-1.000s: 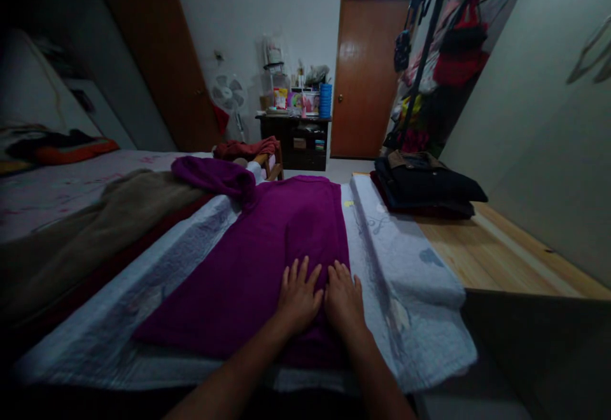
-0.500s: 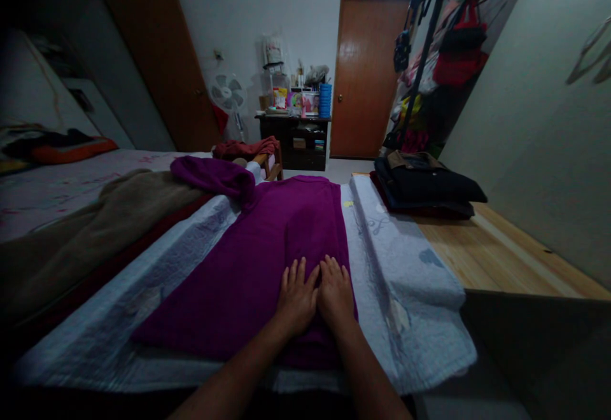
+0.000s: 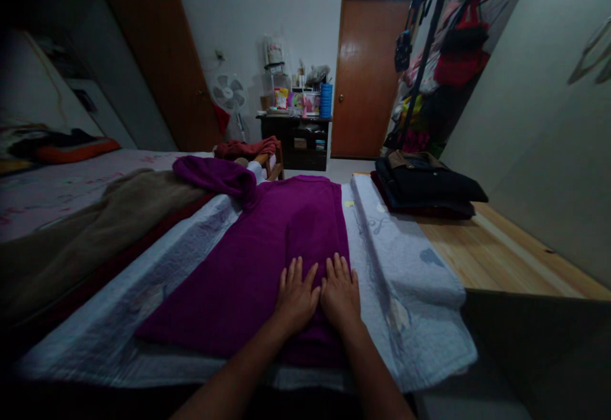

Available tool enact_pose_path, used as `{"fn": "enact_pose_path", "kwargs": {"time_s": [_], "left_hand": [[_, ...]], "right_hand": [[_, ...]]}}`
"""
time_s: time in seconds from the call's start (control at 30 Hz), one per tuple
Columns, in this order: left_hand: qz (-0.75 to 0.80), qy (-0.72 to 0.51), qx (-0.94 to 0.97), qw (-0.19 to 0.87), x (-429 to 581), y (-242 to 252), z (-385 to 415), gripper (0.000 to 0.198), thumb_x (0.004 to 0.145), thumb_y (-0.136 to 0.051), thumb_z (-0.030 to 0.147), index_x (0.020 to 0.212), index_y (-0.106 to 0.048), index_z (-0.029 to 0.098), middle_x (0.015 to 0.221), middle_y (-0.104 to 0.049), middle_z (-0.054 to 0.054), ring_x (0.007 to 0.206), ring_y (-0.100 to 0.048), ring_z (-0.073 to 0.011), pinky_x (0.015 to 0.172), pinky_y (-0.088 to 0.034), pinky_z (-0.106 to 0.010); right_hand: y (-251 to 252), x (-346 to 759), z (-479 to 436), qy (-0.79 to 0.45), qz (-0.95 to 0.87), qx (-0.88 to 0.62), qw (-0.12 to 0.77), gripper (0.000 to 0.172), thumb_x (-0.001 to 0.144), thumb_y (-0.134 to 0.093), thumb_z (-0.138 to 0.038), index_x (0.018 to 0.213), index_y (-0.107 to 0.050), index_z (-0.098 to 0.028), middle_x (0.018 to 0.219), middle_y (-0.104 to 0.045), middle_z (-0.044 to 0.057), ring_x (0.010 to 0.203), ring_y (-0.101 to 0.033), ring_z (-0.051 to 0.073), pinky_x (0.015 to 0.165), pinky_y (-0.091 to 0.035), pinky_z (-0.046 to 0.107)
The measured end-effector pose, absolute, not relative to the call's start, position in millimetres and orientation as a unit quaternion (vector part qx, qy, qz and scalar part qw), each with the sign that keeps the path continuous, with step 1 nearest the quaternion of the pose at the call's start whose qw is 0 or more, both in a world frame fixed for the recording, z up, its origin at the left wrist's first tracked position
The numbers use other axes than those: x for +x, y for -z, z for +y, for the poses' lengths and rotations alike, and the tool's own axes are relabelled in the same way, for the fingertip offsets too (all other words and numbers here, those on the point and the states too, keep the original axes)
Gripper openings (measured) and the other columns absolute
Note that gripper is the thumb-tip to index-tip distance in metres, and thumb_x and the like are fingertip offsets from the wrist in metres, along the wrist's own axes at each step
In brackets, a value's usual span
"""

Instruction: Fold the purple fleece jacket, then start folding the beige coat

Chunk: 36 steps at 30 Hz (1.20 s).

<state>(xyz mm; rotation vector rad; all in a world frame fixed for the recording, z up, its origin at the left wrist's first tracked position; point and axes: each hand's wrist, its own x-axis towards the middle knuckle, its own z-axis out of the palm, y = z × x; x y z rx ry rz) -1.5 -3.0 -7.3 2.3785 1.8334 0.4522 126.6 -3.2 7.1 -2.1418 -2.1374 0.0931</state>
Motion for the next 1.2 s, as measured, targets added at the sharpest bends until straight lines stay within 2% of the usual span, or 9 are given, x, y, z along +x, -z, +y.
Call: {"fn": "enact_pose_path", "kwargs": {"time_s": [0.13,0.33,0.47,0.57,0.63,0.7,0.83,1.0,1.2], "left_hand": [[0.62,-0.156,0.767,0.058,-1.3,4.4,-3.8,0.06,0.09,-0.05,0.05,0.147,-0.039,0.035,0.158,-0.028,-0.01,0.147,-0.015,-0.0366,0.116,-0.02,-0.054],[0.615,-0.154,0.772,0.046,-1.8,4.7,-3.9,0.059,0.09,-0.049,0.048,0.146,-0.039,0.034,0.156,-0.032,-0.01,0.145,-0.019,-0.0371,0.114,-0.022,-0.055],[0.614,-0.148,0.775,0.038,-1.9,5.8,-3.9,0.059,0.09,-0.049,0.047,0.147,-0.039,0.033,0.156,-0.032,-0.01,0.145,-0.02,-0.0372,0.114,-0.023,-0.056],[0.613,-0.143,0.776,0.034,-2.1,6.4,-3.7,0.059,0.09,-0.049,0.046,0.147,-0.038,0.033,0.156,-0.032,-0.01,0.145,-0.02,-0.0373,0.114,-0.023,-0.056],[0.612,-0.141,0.778,0.031,-2.4,7.3,-3.3,0.059,0.09,-0.049,0.046,0.147,-0.038,0.032,0.156,-0.031,-0.011,0.145,-0.019,-0.0375,0.113,-0.023,-0.056],[0.609,-0.139,0.78,0.031,-2.8,8.6,-2.8,0.059,0.091,-0.048,0.045,0.147,-0.038,0.032,0.157,-0.03,-0.011,0.145,-0.018,-0.0374,0.114,-0.022,-0.056],[0.613,-0.139,0.777,0.04,-2.3,11.6,-1.9,0.061,0.091,-0.047,0.044,0.149,-0.035,0.031,0.157,-0.029,-0.011,0.146,-0.017,-0.0366,0.115,-0.022,-0.055],[0.623,-0.148,0.767,0.035,-0.2,13.4,-1.3,0.067,0.088,-0.05,0.046,0.15,-0.034,0.023,0.156,-0.031,-0.015,0.146,-0.018,-0.0355,0.116,-0.02,-0.054],[0.623,-0.139,0.769,0.036,0.3,13.9,-1.6,0.068,0.088,-0.049,0.045,0.15,-0.033,0.021,0.156,-0.03,-0.016,0.146,-0.018,-0.0354,0.116,-0.02,-0.053]], "right_hand": [[-7.9,126.5,-3.5,-0.038,-0.697,-0.714,0.041,0.059,0.095,-0.03,-0.031,0.152,-0.028,-0.014,0.161,-0.012,0.009,0.148,-0.012,0.023,0.116,-0.014,0.048],[-6.7,126.6,-2.8,-0.018,-0.693,-0.719,0.042,0.062,0.094,-0.034,-0.032,0.151,-0.029,-0.007,0.16,-0.015,0.015,0.148,-0.013,0.027,0.116,-0.013,0.047],[-21.5,131.9,0.7,-0.036,-0.707,-0.705,0.04,0.06,0.093,-0.041,-0.035,0.147,-0.038,-0.008,0.156,-0.028,0.018,0.144,-0.025,0.03,0.115,-0.014,0.049],[-40.2,132.9,7.8,-0.036,-0.713,-0.698,0.056,0.048,0.091,-0.044,-0.032,0.134,-0.054,-0.013,0.143,-0.049,0.018,0.132,-0.043,0.031,0.112,-0.017,0.052],[-48.3,129.8,15.4,-0.022,-0.712,-0.697,0.084,0.04,0.093,-0.041,-0.026,0.126,-0.059,-0.014,0.132,-0.059,0.017,0.124,-0.05,0.029,0.112,-0.018,0.052],[-48.6,124.7,24.5,-0.007,-0.72,-0.683,0.12,0.042,0.095,-0.035,-0.022,0.13,-0.056,-0.012,0.134,-0.057,0.017,0.128,-0.047,0.026,0.113,-0.017,0.048],[-29.4,118.2,40.3,-0.013,-0.756,-0.641,0.134,0.049,0.096,-0.03,-0.019,0.143,-0.042,-0.009,0.152,-0.038,0.014,0.142,-0.029,0.022,0.116,-0.013,0.043],[-10.3,121.1,45.4,-0.031,-0.745,-0.659,0.102,0.05,0.097,-0.033,-0.026,0.144,-0.042,-0.014,0.154,-0.034,0.012,0.144,-0.026,0.023,0.116,-0.013,0.046],[-9.8,119.5,43.3,0.0,-0.7,-0.706,0.103,0.055,0.095,-0.04,-0.036,0.147,-0.039,-0.018,0.157,-0.028,0.015,0.146,-0.017,0.032,0.113,-0.014,0.052]]}}
